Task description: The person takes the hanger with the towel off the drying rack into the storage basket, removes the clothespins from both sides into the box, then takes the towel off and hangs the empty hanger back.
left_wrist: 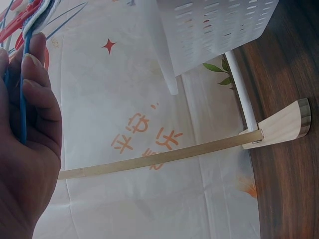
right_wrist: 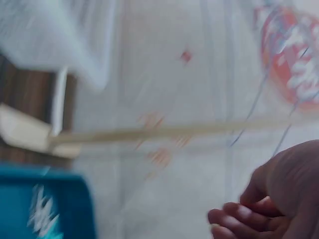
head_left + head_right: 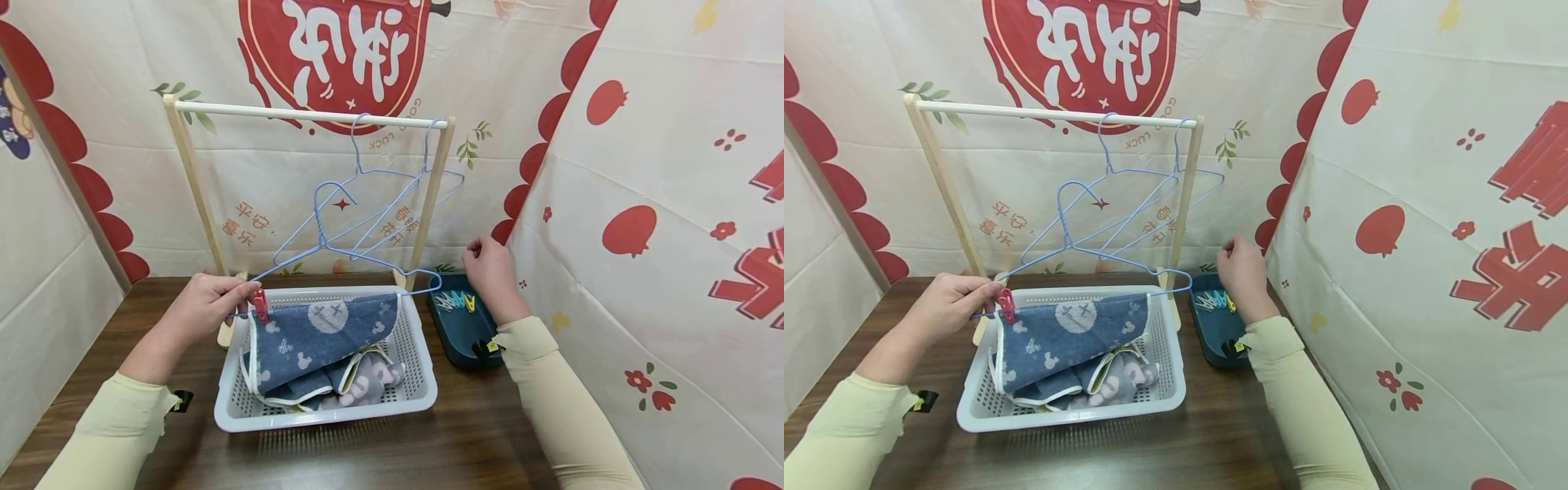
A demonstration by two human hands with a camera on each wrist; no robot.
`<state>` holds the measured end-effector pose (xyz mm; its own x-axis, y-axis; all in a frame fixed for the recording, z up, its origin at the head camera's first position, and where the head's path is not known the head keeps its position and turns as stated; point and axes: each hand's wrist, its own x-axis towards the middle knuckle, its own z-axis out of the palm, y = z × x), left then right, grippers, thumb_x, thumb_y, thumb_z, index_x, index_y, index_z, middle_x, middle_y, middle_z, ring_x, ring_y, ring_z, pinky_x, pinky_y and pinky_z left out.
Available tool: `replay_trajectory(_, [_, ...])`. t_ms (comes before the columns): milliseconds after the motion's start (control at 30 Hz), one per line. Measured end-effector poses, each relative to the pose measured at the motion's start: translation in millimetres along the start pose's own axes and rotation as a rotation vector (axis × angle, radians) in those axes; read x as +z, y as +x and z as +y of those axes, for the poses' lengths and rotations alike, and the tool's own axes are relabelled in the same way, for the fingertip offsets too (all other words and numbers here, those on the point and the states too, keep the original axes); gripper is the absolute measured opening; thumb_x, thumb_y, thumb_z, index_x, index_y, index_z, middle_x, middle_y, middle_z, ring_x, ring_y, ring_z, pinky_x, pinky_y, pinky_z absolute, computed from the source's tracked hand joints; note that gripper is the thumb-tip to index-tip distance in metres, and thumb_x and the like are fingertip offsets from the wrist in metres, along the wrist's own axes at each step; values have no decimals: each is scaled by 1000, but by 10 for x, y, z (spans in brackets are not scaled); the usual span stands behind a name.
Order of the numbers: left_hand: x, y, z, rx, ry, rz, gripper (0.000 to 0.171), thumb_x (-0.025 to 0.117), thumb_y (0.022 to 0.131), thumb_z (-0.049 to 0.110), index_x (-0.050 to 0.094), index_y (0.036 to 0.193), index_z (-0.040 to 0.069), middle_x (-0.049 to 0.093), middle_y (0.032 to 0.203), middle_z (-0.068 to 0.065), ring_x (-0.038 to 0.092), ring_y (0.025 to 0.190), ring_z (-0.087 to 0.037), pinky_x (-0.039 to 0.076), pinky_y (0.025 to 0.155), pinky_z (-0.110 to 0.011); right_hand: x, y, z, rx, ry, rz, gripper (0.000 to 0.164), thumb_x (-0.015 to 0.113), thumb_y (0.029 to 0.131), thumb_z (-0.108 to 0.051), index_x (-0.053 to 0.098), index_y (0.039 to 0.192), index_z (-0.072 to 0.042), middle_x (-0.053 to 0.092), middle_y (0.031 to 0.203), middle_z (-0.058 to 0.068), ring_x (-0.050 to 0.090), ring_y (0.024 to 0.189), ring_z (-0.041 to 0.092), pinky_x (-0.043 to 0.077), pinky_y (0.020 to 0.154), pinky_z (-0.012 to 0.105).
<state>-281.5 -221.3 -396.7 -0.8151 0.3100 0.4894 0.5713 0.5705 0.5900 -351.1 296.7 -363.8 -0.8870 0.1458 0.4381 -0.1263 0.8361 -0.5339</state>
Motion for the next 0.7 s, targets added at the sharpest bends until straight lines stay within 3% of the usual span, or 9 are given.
replay_trajectory(67, [2,3,-1,9,5,5,26,71,110,13,79,85,17,64,68,10,53,56,-10,47,50,-29,-74,-94,-187,-39,47,67,12,63,108,-11,69,112,-3,72,101,18,62,88,35,58,79,48])
replay_trajectory(200, [4,7,15,16,-3,2,27,71,110,14,78,84,18,64,67,10,53,56,-10,47,50,-29,-179,-311,-557,-196,121,165,11,67,108,-12,72,111,-2,73,97,16,63,81,31,58,74,44])
replay_trajectory(333, [6,-3,19,12,-13,-4,28,70,111,15,79,84,18,64,68,9,54,56,-11,48,50,-30,-201,-550,-893,-377,176,174,9,70,107,-8,73,105,0,70,87,12,61,71,24,56,65,37])
replay_trajectory(433, [9,-3,6,16,-3,-1,30,70,111,17,78,83,18,64,67,9,54,56,-12,48,50,-31,-149,-716,-1121,-481,188,117,6,70,106,-6,73,104,-1,69,85,9,60,70,21,54,62,36])
replay_trajectory(700, [-11,-12,45,18,-18,-4,26,72,109,13,79,85,16,63,67,10,55,55,-12,49,50,-29,245,-989,-1612,-666,174,-191,3,70,107,-11,70,108,-8,69,97,2,66,86,17,57,74,33])
